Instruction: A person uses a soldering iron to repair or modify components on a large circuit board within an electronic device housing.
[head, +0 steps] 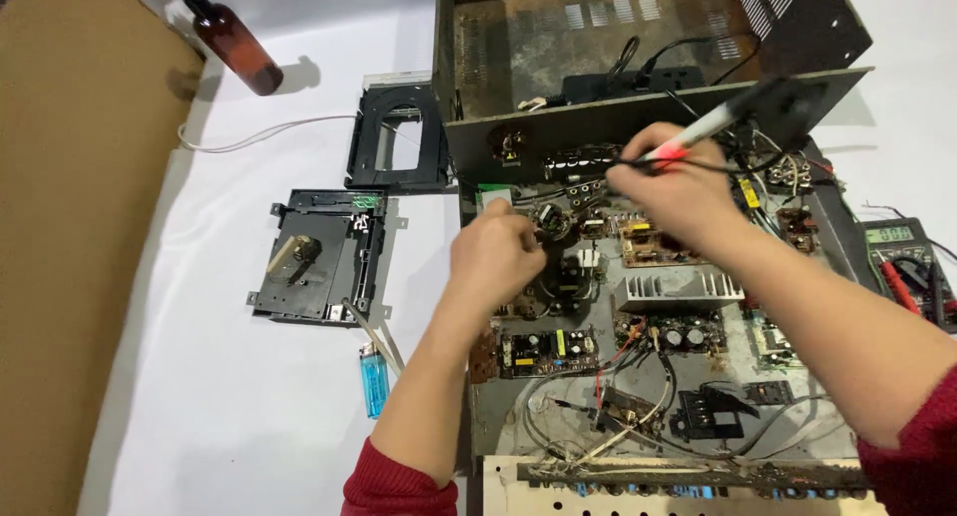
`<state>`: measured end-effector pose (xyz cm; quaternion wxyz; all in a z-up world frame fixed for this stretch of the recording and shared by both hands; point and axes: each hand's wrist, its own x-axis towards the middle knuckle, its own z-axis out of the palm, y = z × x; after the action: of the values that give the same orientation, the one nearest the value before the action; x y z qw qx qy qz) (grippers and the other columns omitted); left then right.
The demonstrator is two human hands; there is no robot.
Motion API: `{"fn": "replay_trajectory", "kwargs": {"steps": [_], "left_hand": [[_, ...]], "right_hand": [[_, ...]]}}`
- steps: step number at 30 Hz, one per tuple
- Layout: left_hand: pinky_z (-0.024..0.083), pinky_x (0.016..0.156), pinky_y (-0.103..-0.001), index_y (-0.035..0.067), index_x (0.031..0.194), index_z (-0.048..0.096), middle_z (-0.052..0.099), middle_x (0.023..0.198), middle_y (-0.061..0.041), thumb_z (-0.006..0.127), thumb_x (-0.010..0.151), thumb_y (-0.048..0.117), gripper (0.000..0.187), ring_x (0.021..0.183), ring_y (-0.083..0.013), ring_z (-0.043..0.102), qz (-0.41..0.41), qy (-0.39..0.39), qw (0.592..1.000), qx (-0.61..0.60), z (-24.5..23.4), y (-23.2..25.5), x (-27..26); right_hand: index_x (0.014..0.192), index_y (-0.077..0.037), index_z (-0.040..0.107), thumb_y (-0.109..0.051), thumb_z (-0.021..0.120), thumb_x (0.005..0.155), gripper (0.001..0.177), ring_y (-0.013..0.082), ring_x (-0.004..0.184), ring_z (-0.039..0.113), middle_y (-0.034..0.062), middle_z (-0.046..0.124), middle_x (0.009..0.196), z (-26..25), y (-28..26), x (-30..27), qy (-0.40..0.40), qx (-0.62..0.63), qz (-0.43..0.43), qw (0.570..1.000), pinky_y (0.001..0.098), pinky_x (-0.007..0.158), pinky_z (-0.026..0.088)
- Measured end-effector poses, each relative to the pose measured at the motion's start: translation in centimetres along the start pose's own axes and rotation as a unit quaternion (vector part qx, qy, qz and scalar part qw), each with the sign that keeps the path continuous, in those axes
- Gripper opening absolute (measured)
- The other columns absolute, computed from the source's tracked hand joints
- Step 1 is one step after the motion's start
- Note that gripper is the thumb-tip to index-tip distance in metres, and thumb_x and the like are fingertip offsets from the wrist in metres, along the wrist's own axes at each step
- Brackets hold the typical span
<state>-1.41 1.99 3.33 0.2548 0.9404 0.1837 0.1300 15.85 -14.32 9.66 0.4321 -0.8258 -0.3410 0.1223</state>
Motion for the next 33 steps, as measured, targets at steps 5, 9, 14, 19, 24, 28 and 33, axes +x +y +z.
{"fn": "replay_trajectory", "kwargs": {"steps": [5,9,14,19,24,28,33], "left_hand": [[0.057,0.074,-0.045,0.009,0.072,0.076,0.065,0.093,-0.012,0.078,0.078,0.022,0.015,0.085,-0.0383,0.070,-0.057,-0.002,0.998,0.005,-4.5,0.7,-0.9],[0.058,0.074,-0.042,0.011,0.076,0.078,0.062,0.090,-0.007,0.077,0.078,0.022,0.011,0.079,-0.0327,0.070,-0.064,-0.019,0.994,0.088,-4.8,2.0,-0.4],[0.059,0.072,-0.045,0.014,0.080,0.080,0.060,0.088,-0.007,0.078,0.078,0.019,0.006,0.076,-0.0308,0.071,-0.033,-0.018,0.983,0.179,-3.1,4.3,1.5],[0.059,0.067,-0.052,0.003,0.086,0.080,0.061,0.091,-0.014,0.071,0.080,0.014,0.016,0.068,-0.0396,0.071,0.001,-0.067,0.987,0.149,-0.1,6.6,2.6],[0.061,0.066,-0.049,0.000,0.094,0.080,0.061,0.093,-0.015,0.069,0.085,0.013,0.019,0.068,-0.0368,0.072,-0.006,-0.102,0.986,0.135,1.1,7.2,3.7],[0.059,0.067,-0.049,-0.001,0.093,0.080,0.062,0.094,-0.016,0.071,0.083,0.012,0.019,0.071,-0.0373,0.072,-0.019,-0.101,0.987,0.127,2.1,7.3,3.5],[0.058,0.062,-0.042,-0.003,0.092,0.079,0.058,0.091,-0.014,0.067,0.083,0.008,0.018,0.063,-0.0339,0.069,-0.022,-0.089,0.991,0.100,2.8,7.4,3.0]], "right_hand": [[0.092,-0.022,0.074,-0.043,0.080,0.078,0.026,0.0294,0.092,0.070,0.0076,0.070,0.083,-3.5,4.2,0.6,0.054,-0.031,0.073,0.995,0.0358,0.085,0.050],[0.089,0.002,0.068,-0.011,0.081,0.083,0.019,0.0162,0.053,0.065,0.0151,0.062,0.066,-4.1,3.4,-1.8,0.110,0.174,0.074,0.976,0.0286,0.049,0.056],[0.096,0.004,0.071,-0.006,0.083,0.085,0.020,0.0166,0.056,0.069,0.0163,0.065,0.070,-2.9,6.4,-2.2,0.127,0.244,0.077,0.958,0.0287,0.049,0.060],[0.098,-0.008,0.074,-0.019,0.083,0.082,0.022,0.0196,0.069,0.070,0.0125,0.068,0.078,-3.8,5.3,-3.7,0.066,0.118,0.085,0.987,0.0336,0.062,0.057],[0.098,-0.021,0.078,-0.027,0.084,0.077,0.022,0.0184,0.080,0.072,0.0073,0.074,0.079,-3.6,3.8,-3.9,0.045,0.054,0.108,0.992,0.0322,0.076,0.053],[0.100,-0.014,0.077,-0.020,0.080,0.080,0.021,0.0247,0.090,0.072,0.0142,0.073,0.091,-3.0,4.1,-4.0,0.025,0.068,0.097,0.993,0.0369,0.081,0.054],[0.098,-0.012,0.076,-0.019,0.079,0.080,0.019,0.0286,0.097,0.071,0.0146,0.071,0.092,-2.4,4.8,-4.3,0.029,0.068,0.063,0.995,0.0362,0.085,0.054]]}}
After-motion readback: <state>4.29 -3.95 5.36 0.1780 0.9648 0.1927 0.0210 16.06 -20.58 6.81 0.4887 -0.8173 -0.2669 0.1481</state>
